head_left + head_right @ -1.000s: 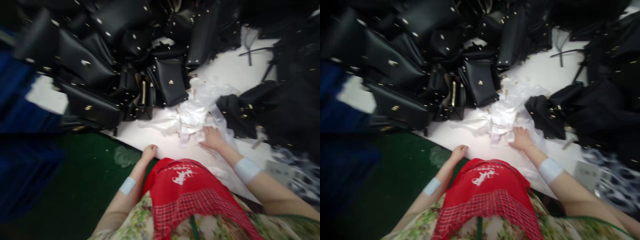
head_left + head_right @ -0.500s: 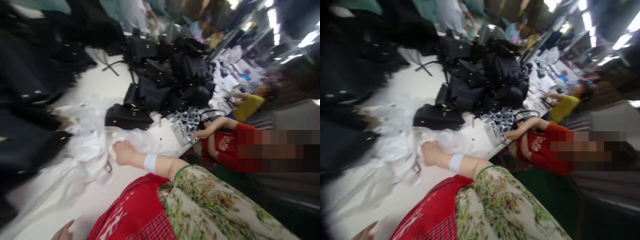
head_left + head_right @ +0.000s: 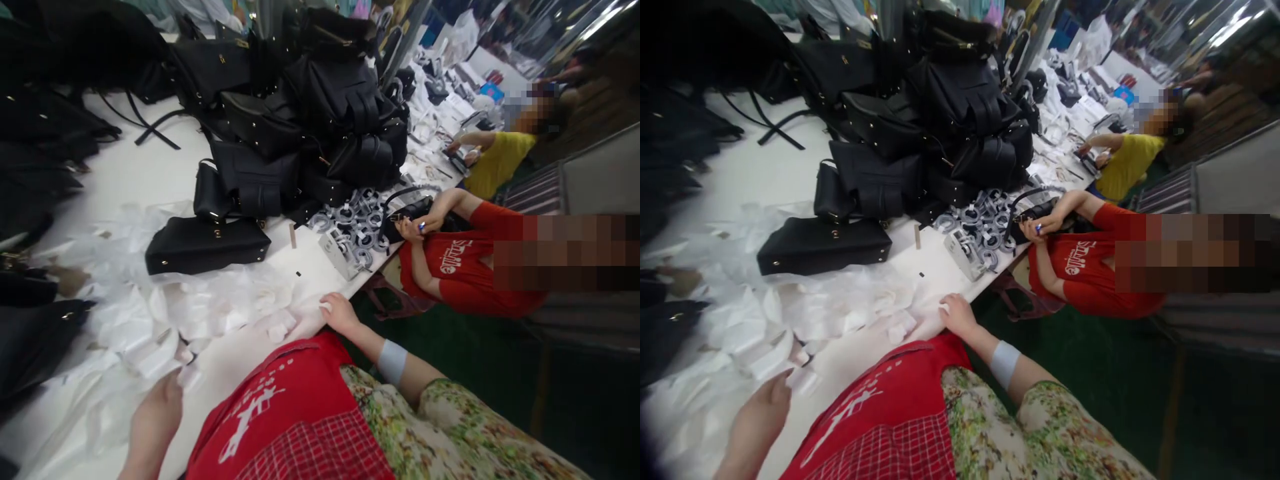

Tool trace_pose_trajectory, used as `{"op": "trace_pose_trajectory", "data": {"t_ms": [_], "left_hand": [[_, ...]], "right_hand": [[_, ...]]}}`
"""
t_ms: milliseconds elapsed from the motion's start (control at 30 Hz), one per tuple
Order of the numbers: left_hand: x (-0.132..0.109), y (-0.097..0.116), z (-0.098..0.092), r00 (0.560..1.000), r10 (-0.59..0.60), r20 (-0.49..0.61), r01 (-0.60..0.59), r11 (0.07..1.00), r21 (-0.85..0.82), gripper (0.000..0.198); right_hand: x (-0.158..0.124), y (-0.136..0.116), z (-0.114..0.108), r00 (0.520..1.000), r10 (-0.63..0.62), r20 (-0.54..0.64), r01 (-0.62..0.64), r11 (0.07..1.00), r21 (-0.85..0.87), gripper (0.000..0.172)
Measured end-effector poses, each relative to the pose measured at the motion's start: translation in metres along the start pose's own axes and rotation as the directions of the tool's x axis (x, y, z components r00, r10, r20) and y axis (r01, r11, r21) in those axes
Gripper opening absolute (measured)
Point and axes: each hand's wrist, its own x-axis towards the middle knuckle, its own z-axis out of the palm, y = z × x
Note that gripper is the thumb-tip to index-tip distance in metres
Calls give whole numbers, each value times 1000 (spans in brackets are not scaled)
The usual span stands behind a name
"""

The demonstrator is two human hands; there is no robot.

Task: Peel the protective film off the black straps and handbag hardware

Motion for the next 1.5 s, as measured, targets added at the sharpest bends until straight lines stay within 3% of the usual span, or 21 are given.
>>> {"op": "trace_pose_trajectory", "data": {"t_ms": [67,133,267,400,500,533,600,667,733,900,1033,1233,1500], "left_hand": [[6,43,-5,1000,15,27,-15,1000,14,53],[12,81,-8,992,107,63,-108,994,1,52],[20,138,-8,966,228,119,-226,974,-26,49],[22,178,-3,956,232,179,-226,973,-50,50],[22,198,2,952,240,190,-234,971,-56,45],[22,202,4,951,247,185,-239,969,-62,44],[24,205,8,951,259,166,-249,965,-79,42],[27,204,12,954,259,150,-248,965,-87,41],[31,200,18,959,247,137,-236,967,-90,41],[39,196,30,966,233,110,-217,967,-135,40],[37,201,36,969,233,88,-216,961,-171,37],[31,201,45,969,229,96,-210,962,-172,42],[29,198,51,957,272,102,-254,954,-160,46]], "right_hand": [[-7,32,-11,997,72,-21,-71,997,3,10],[-5,59,-23,986,149,-76,-149,989,2,13],[37,102,-59,938,260,-231,-267,964,-1,30],[112,120,-85,961,162,-224,-160,987,25,35],[161,115,-88,999,7,-36,-8,1000,-17,55],[173,112,-88,999,-21,33,22,999,-37,57],[188,106,-90,993,-25,112,33,997,-68,45],[194,103,-98,996,-9,87,14,998,-63,24],[194,103,-113,999,-18,33,20,999,-38,16],[185,115,-159,980,-23,-199,40,996,82,32],[182,135,-177,943,39,-331,22,983,181,40],[183,151,-176,918,110,-382,6,957,291,38],[180,154,-156,919,142,-368,5,929,370,38]]}}
